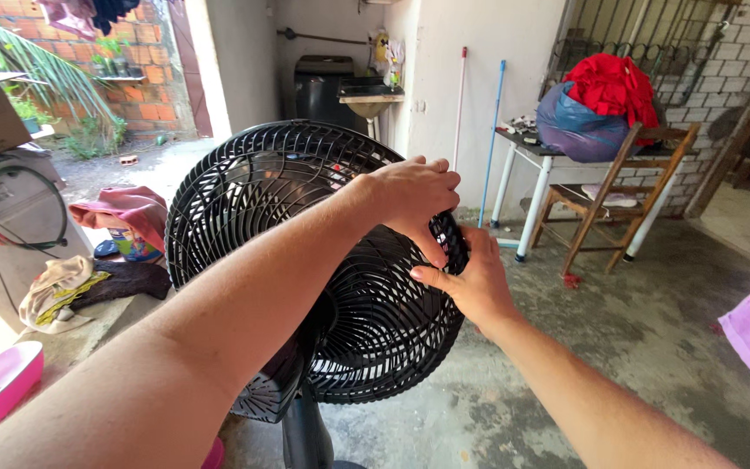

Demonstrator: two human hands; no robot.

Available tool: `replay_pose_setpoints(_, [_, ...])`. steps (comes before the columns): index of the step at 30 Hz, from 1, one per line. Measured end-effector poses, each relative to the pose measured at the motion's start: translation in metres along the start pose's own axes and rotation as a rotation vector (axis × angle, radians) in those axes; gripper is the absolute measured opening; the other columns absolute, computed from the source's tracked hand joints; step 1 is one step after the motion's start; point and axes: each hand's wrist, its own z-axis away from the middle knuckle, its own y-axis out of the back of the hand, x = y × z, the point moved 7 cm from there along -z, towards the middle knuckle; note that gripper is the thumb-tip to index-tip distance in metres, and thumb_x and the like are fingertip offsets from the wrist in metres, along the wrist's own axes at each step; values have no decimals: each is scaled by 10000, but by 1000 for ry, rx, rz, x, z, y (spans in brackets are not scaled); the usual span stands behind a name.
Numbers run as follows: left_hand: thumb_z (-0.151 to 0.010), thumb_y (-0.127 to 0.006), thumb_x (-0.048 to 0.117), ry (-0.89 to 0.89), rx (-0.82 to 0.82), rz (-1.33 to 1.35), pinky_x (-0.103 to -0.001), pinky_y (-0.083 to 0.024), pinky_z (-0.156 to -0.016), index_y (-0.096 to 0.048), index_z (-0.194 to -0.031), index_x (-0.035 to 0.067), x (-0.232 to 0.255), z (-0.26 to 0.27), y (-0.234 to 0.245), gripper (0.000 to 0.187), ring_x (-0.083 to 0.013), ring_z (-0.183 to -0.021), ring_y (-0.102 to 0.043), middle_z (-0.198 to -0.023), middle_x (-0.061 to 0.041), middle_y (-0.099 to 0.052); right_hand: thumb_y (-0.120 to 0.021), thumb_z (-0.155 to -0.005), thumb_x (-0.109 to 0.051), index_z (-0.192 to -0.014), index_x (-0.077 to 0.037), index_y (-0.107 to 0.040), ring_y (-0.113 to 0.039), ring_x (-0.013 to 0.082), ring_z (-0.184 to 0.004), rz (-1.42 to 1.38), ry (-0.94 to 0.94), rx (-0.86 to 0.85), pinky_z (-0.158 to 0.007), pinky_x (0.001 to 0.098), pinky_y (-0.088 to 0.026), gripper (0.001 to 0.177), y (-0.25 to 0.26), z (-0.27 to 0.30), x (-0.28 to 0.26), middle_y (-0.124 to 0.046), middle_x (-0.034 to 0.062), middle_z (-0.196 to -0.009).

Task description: The person assembles a standing fan by attaching the front and rear grilles, securing the motor housing, and adjusting the neck. The person also wraps the power cord around the stand.

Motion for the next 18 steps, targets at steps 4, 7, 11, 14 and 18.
replay_pose_setpoints(4, [-620, -720, 835, -35, 16, 3, -446, -476, -894, -743, -1013, 12, 2, -4, 2, 912, -296, -1142, -532, -1114, -91, -630, -941, -605, -498, -1181, -44, -573, -583, 300, -1120, -50, 6, 19, -964, 436, -485, 820, 1, 0, 7, -607, 140, -1134])
replay_pose_setpoints(7, [-607, -723, 805, 0, -10, 29, -433, -476, -885, -753, -1001, 33, 0, -8, -1, 867, -286, -1134, -533, -1076, -76, -642, -935, -631, -504, -1178, -30, -566, -575, 309, -1135, -60, 14, 9, -977, 446, -481, 813, 2, -2, 14, -604, 142, -1142])
replay_pose_setpoints(11, [-699, -679, 794, -56, 94, 5, -510, -390, -1031, -761, -1011, 50, 5, -8, -4, 811, -305, -1154, -548, -1098, -96, -662, -944, -635, -516, -1315, 31, -501, -546, 348, -1174, -20, 10, 70, -985, 461, -471, 979, 1, 3, 25, -549, 204, -1234])
replay_pose_setpoints(14, [-835, -621, 695, -101, 194, 3, -614, -226, -1154, -780, -993, 89, 12, -8, -4, 646, -321, -1171, -540, -1069, -103, -681, -977, -676, -490, -1373, 84, -467, -490, 403, -1214, -6, -34, 102, -981, 486, -433, 1037, -5, 14, 29, -507, 267, -1292])
replay_pose_setpoints(18, [-931, -546, 557, 14, 107, -64, -583, -245, -1151, -783, -969, 134, 43, -30, -33, 487, -308, -1195, -535, -1094, -79, -677, -905, -573, -521, -1221, 10, -591, -680, 303, -1113, -286, -176, -111, -999, 408, -519, 895, -24, 49, 40, -707, 171, -1155])
